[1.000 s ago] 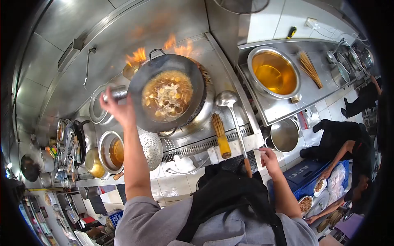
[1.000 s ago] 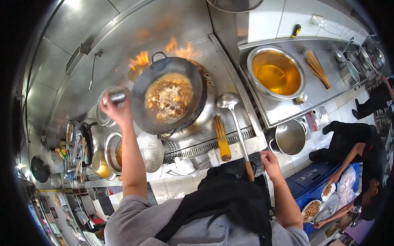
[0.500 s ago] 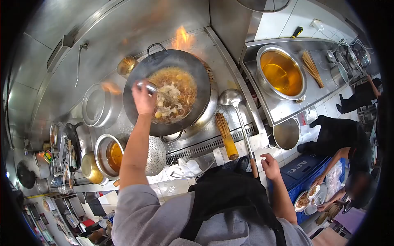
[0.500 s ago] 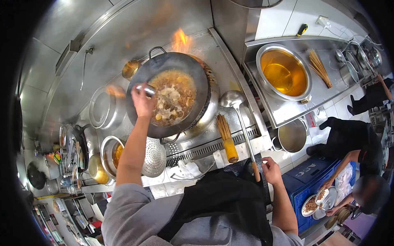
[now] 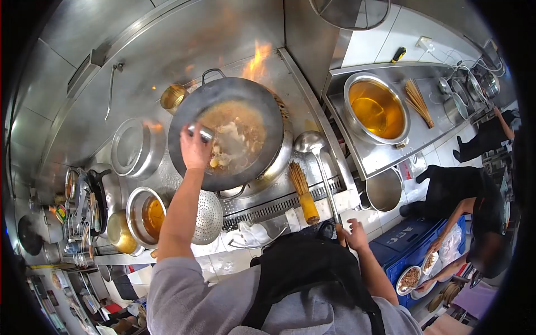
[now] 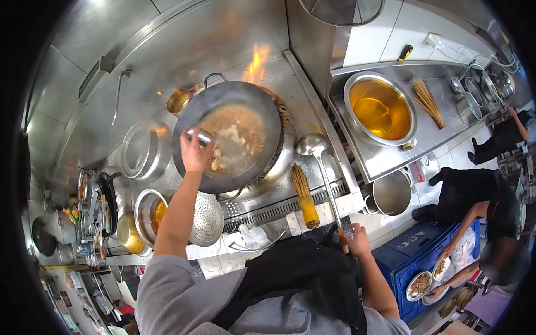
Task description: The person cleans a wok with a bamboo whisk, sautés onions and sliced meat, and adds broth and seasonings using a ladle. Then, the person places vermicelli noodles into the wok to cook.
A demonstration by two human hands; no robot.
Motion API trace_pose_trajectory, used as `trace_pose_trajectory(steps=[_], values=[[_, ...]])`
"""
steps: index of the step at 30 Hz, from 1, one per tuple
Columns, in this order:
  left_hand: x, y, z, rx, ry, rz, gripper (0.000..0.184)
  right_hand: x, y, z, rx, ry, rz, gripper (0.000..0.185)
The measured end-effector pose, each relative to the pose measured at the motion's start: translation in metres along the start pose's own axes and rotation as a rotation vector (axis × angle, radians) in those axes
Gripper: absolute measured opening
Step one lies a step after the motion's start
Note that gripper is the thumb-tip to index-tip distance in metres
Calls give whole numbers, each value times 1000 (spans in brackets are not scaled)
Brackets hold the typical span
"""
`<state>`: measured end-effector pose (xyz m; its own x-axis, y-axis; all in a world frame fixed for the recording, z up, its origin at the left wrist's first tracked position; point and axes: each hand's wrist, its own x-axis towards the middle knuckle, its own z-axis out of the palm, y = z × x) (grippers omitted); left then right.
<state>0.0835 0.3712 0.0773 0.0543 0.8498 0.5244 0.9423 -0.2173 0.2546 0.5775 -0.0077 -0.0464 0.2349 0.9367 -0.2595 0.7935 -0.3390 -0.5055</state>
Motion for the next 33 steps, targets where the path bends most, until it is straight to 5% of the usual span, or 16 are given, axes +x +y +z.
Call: trace_pose_trajectory(steps=[2, 4, 6, 8, 9, 12, 14, 18, 20, 22, 25, 26, 28, 33], values=[[7, 10, -10, 18, 118, -113, 71, -5, 4, 24, 37, -67, 40, 54], [6, 14, -11, 48, -129, 130, 72, -5, 9, 38, 193, -255, 143, 57], [12, 26, -18, 114, -146, 141, 73, 3, 2, 33, 225, -270, 144, 55], [24, 25, -20, 78, 217, -92, 73, 3, -15, 16, 66, -183, 285, 53], [22, 27, -23, 58, 137, -21, 72, 2, -35, -9, 116, -159, 305, 46], [12, 39, -31, 147, 14, 12, 71, -3, 0, -20, 184, -35, 63, 31], [7, 39, -23, 165, 221, -178, 72, -8, 13, -45, 360, -136, 60, 31], [-9, 66, -36, 406, -6, -24, 75, 9, 33, -84, 821, -473, -45, 28], [-5, 74, -35, 337, 234, -389, 74, 34, 9, -110, 760, -583, -211, 53], [-9, 80, -36, 377, 170, -391, 73, 54, -37, -137, 510, -514, -221, 67], [-9, 80, -35, 208, 328, -881, 77, 71, -111, -164, 618, -684, -228, 79], [-13, 80, -37, 210, 335, -892, 77, 72, -140, -175, 617, -735, -240, 82], [-20, 77, -43, -191, 384, -1200, 81, 77, -174, -161, 549, -747, -276, 81], [-84, 36, -56, -866, 516, -1228, 77, 71, -235, -109, 553, -830, -201, 81]])
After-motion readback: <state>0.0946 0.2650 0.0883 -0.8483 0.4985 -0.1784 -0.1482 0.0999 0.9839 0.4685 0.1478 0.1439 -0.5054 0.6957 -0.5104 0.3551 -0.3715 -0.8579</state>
